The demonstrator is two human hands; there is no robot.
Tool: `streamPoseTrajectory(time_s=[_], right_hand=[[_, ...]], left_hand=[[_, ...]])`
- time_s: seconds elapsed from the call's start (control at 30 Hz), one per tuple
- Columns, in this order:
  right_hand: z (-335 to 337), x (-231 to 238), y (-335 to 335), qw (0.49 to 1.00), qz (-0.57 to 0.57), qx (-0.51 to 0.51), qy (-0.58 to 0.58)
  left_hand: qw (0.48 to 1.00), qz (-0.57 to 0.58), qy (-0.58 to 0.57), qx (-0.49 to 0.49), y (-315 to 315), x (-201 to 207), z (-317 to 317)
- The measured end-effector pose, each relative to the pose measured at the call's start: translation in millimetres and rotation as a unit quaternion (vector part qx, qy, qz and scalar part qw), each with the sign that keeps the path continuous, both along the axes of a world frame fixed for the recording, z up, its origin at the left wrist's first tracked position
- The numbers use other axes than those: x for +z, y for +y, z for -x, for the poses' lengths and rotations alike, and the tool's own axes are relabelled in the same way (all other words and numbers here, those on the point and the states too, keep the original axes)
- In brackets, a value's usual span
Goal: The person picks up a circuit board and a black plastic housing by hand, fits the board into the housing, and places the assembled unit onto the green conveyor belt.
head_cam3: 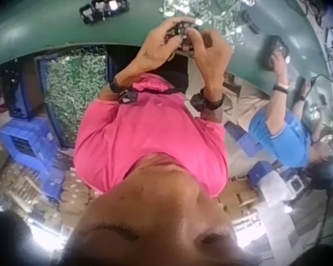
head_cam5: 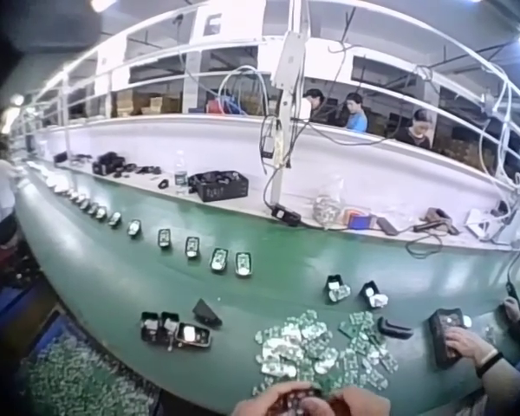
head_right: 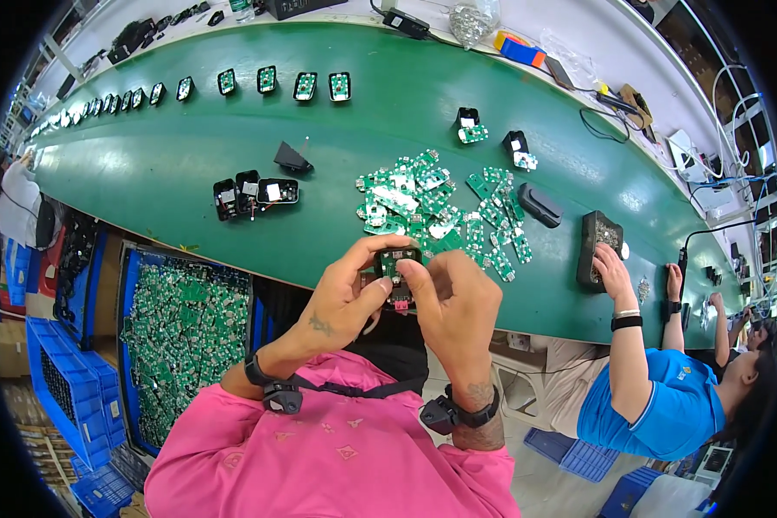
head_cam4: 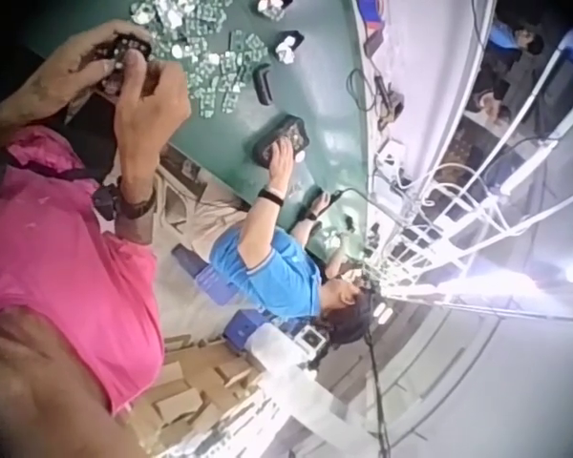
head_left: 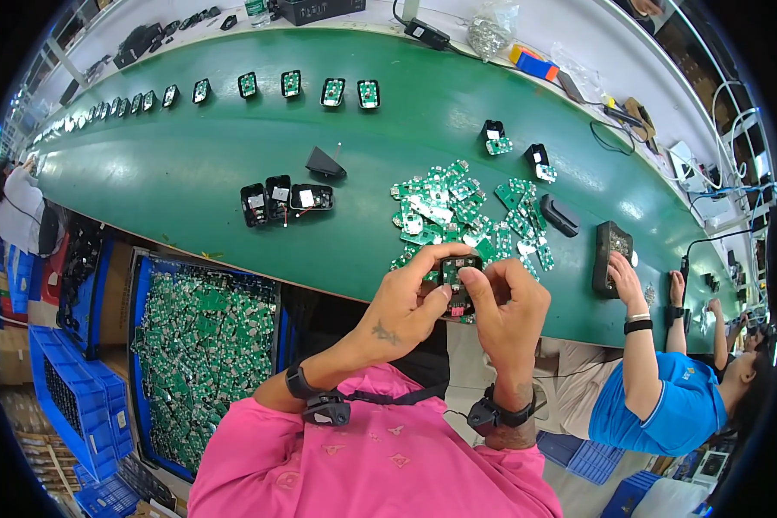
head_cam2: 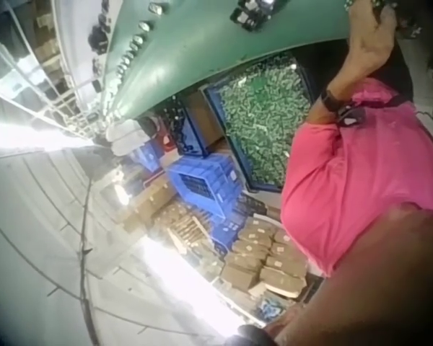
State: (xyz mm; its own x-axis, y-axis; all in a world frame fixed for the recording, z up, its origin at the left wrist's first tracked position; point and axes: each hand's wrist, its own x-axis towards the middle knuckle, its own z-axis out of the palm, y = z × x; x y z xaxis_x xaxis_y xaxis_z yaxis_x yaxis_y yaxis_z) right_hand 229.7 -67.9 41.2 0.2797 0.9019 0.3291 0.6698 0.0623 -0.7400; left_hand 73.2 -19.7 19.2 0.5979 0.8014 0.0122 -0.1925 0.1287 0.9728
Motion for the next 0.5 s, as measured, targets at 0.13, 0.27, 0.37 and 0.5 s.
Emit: streamPoseTrajectory(time_s=[0.13,0.27,0.37,0.5], right_hand=[[2,-4,-1,0.999,0.016,0.013,0.041],[-1,-5,0,0.984,0.050,0.073,0.154],[-5,0,1,0.982,0.062,0.087,0.153],[-11,-9,4,0.985,0.040,0.106,0.127]], left_hand=[[0.999,0.040,-0.022,0.020,0,-5,-3],[0.999,0.032,-0.009,0.030,6,-7,-2],[0.999,-0.010,-0.006,0.044,8,-4,-3],[0.998,-0.034,0.012,0.055,8,-2,-2]])
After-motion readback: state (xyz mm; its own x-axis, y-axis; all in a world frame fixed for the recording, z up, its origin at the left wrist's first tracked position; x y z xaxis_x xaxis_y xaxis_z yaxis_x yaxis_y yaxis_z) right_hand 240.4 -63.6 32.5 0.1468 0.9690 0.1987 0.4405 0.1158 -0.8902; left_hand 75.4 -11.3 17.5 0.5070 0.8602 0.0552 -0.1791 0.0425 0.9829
